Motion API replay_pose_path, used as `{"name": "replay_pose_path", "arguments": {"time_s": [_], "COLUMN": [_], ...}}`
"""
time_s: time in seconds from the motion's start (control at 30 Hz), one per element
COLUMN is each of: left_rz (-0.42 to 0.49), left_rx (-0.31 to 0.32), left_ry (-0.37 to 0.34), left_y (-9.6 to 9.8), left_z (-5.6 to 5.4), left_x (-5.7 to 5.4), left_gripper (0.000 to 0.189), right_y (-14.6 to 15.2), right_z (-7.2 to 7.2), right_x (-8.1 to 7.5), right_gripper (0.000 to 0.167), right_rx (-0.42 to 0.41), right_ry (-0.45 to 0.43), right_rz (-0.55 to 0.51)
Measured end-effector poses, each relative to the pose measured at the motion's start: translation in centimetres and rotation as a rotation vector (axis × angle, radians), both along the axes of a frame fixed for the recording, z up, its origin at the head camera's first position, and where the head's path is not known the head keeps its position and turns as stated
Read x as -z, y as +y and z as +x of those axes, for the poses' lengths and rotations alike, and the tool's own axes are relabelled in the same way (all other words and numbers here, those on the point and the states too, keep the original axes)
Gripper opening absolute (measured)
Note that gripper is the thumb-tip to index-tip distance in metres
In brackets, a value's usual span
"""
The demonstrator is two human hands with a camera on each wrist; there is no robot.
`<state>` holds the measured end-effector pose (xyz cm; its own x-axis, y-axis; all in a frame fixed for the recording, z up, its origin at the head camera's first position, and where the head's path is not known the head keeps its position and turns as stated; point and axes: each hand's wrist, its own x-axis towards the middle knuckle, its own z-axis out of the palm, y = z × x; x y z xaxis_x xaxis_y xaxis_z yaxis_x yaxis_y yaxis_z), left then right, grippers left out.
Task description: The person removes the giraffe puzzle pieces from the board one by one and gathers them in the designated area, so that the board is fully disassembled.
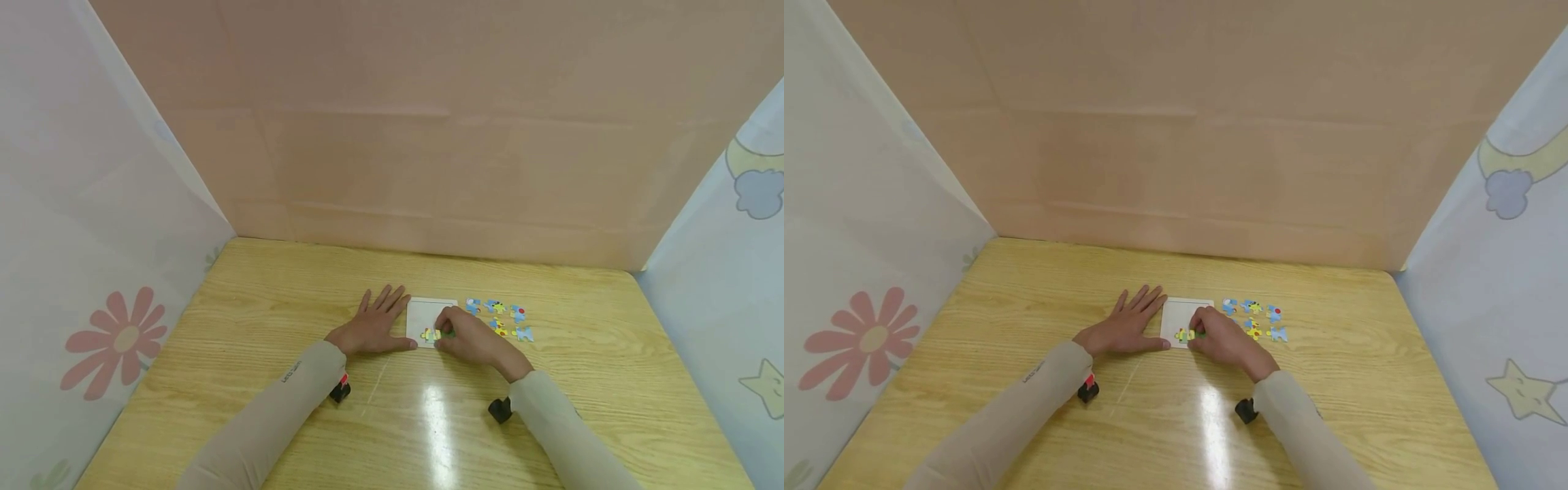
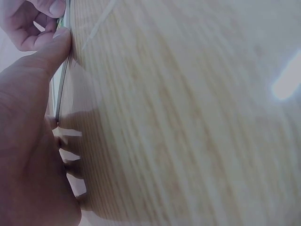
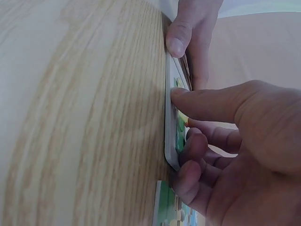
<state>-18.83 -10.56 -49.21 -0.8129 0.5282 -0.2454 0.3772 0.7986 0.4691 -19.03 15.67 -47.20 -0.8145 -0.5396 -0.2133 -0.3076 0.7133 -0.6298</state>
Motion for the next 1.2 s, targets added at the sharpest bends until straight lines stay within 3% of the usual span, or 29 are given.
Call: {"name": "replay_pose_path", "arguments": {"time_s": [0.43, 0.77, 0.9, 1.2], "left_rz": [-0.013, -0.009, -0.013, -0.021], "left_rx": [0.001, -0.005, -0.004, -0.004], "left_ry": [0.011, 0.009, 0.007, 0.02], "left_y": [0.0, 0.0, 0.1, 0.2], "left_z": [0.0, -0.1, -0.1, -0.2], "left_x": [0.0, 0.3, 0.2, 0.3], "left_gripper": [0.104, 0.105, 0.105, 0.105], "right_y": [0.2, 0.1, 0.4, 1.5], "right_z": [0.0, 0.4, 0.5, 1.0], "right_x": [0.2, 0.0, 0.0, -0.1], "right_gripper": [0.021, 0.014, 0.006, 0.012], "right_rx": [-0.004, -0.006, -0.02, 0.002], "right_ry": [0.012, 0.069, 0.058, 0.03], "right_rz": [-0.077, -0.051, -0.099, -0.172]}}
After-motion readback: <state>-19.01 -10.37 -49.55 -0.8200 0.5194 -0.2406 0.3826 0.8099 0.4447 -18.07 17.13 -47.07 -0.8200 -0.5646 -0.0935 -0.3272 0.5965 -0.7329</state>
